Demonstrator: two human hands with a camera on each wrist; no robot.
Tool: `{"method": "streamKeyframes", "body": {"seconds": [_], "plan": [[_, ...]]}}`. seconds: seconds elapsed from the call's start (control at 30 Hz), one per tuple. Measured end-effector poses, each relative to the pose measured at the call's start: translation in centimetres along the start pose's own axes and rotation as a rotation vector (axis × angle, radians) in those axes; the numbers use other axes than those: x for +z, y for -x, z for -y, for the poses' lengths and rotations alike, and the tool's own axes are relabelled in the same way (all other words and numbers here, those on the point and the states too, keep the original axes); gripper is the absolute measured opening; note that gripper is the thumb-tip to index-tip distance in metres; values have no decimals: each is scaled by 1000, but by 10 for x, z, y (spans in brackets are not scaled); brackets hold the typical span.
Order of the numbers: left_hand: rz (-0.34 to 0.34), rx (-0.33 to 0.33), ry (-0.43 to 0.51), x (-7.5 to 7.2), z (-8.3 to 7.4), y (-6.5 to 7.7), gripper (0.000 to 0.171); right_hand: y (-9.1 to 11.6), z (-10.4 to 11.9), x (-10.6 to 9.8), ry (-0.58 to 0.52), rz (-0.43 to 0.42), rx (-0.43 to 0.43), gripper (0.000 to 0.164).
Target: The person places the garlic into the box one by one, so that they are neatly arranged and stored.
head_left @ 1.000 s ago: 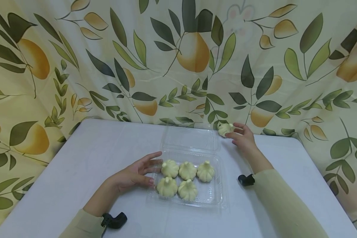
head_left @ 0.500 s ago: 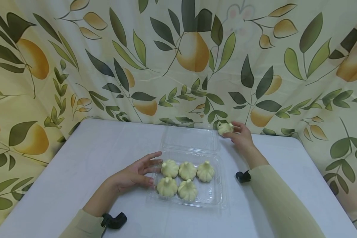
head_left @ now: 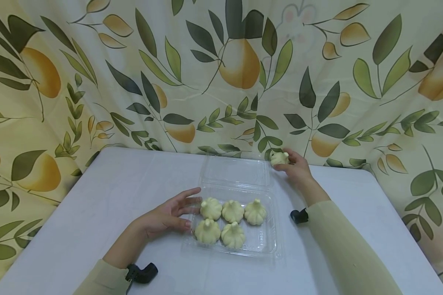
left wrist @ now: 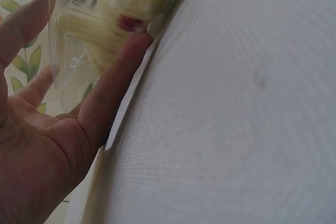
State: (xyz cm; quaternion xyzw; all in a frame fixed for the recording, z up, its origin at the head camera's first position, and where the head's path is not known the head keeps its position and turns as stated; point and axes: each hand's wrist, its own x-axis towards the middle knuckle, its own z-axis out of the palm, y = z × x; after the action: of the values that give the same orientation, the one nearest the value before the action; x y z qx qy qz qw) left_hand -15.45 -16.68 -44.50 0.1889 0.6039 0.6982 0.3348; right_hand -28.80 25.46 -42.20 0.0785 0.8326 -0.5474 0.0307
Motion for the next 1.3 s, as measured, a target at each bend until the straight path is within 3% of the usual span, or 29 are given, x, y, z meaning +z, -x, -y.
{"method": "streamKeyframes", "body": {"seconds": [0.27, 0.57, 0.77, 1.03, 1.3], "plan": [[-1, -1, -3, 0, 0, 1, 97, 1, 5, 3, 11, 14, 22, 81], [-2, -7, -2, 1, -1, 0, 97, 4, 6, 5, 108, -13, 9, 77], [-9, -5, -4, 1, -1, 0, 97, 5, 1, -1, 72, -37, 22, 75], [-7, 0, -11, 0, -1, 1, 97, 17, 3, -9, 46, 11, 61, 76], [-7, -2, -11, 1, -1, 1, 97, 35, 11, -10, 79, 0, -69, 73]]}}
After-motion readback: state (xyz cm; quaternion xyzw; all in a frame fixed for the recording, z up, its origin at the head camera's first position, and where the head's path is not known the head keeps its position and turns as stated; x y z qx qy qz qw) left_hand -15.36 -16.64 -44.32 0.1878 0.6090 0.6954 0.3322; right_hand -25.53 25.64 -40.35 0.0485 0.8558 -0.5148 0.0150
